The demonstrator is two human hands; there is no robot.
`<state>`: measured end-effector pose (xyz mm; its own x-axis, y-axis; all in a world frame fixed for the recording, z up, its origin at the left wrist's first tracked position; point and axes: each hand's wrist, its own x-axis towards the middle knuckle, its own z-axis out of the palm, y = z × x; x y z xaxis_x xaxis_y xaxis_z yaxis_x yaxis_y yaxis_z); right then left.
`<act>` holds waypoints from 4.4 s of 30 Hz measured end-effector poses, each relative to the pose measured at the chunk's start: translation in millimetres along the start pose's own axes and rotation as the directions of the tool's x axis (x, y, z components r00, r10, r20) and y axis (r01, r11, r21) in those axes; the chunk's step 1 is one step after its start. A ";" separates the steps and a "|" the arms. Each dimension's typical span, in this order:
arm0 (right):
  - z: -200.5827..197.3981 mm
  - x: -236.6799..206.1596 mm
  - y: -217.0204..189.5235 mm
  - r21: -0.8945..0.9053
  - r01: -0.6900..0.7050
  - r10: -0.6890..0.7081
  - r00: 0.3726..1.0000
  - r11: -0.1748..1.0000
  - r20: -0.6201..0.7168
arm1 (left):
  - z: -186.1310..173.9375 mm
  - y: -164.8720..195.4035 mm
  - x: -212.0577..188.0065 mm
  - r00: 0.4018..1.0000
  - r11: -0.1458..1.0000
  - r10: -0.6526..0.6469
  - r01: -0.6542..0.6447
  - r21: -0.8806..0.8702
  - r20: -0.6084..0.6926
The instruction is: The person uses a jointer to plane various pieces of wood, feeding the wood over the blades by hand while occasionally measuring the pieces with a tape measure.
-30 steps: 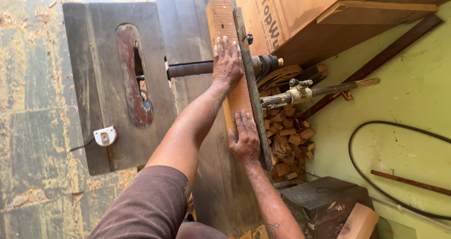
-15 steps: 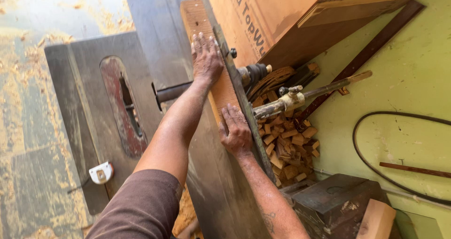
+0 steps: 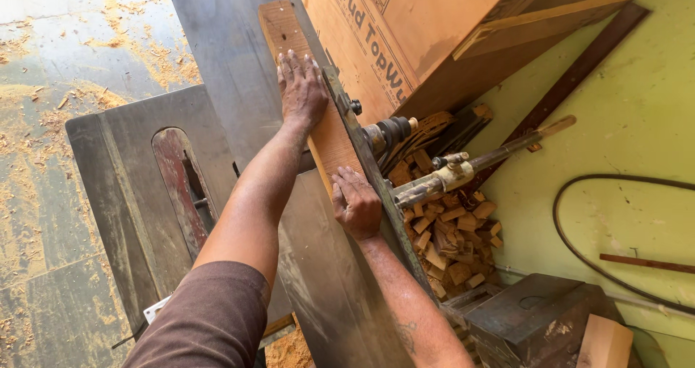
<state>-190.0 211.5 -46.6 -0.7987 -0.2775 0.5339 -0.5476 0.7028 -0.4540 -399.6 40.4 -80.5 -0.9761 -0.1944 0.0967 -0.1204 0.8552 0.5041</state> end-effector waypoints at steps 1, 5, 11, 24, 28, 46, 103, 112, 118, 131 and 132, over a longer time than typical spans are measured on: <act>3.6 4.2 0.5 -0.002 -0.002 0.002 1.000 1.000 -0.004 | -1.0 -1.3 5.3 1.000 1.000 -0.003 0.003 -0.002 0.003; 16.8 20.2 1.7 -0.018 -0.001 0.000 1.000 1.000 -0.014 | -4.2 -7.7 25.3 1.000 1.000 0.008 -0.008 0.013 -0.017; 31.8 40.2 3.5 -0.008 0.004 -0.005 0.999 1.000 -0.043 | -3.2 -18.7 50.7 1.000 1.000 -0.002 0.002 0.015 0.000; 56.4 69.6 5.7 -0.033 0.002 -0.004 0.998 0.999 -0.057 | -1.9 -36.7 89.9 1.000 1.000 0.001 -0.002 0.026 0.027; 61.8 76.4 4.9 -0.033 -0.002 0.000 0.998 0.999 -0.063 | 0.7 -42.4 99.8 1.000 1.000 0.009 -0.009 0.019 0.029; 93.7 106.1 3.4 -0.093 -0.048 0.041 0.996 0.995 -0.075 | 0.6 -56.3 138.4 0.993 0.996 0.070 -0.074 -0.041 -0.096; -314.6 -250.1 -99.8 -0.623 -0.383 0.695 0.605 0.682 0.389 | -39.8 131.3 -635.8 0.062 0.464 0.875 -0.396 -0.793 0.481; -229.1 -359.2 -49.6 -0.415 -0.372 0.464 0.873 0.830 0.147 | 0.3 113.1 -429.9 0.963 0.909 0.189 -0.245 -0.336 -0.191; -221.6 -346.7 -38.9 -0.425 -0.276 0.349 0.931 0.862 0.103 | 29.5 152.8 -397.5 0.989 0.958 -0.065 0.024 -0.285 -0.132; -207.2 -319.0 -41.9 -0.421 -0.309 0.388 0.915 0.853 0.113 | 24.7 138.2 -368.2 0.989 0.942 -0.062 0.014 -0.334 -0.132; -205.7 -317.3 -41.3 -0.443 -0.295 0.378 0.919 0.847 0.112 | 24.6 136.7 -365.7 0.990 0.942 -0.067 0.022 -0.336 -0.124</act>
<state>137.3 405.2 -50.4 -0.9689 -0.0623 0.2394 -0.1180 0.9670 -0.2259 -63.5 240.2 -68.1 -0.9360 -0.3093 0.1683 -0.0739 0.6399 0.7649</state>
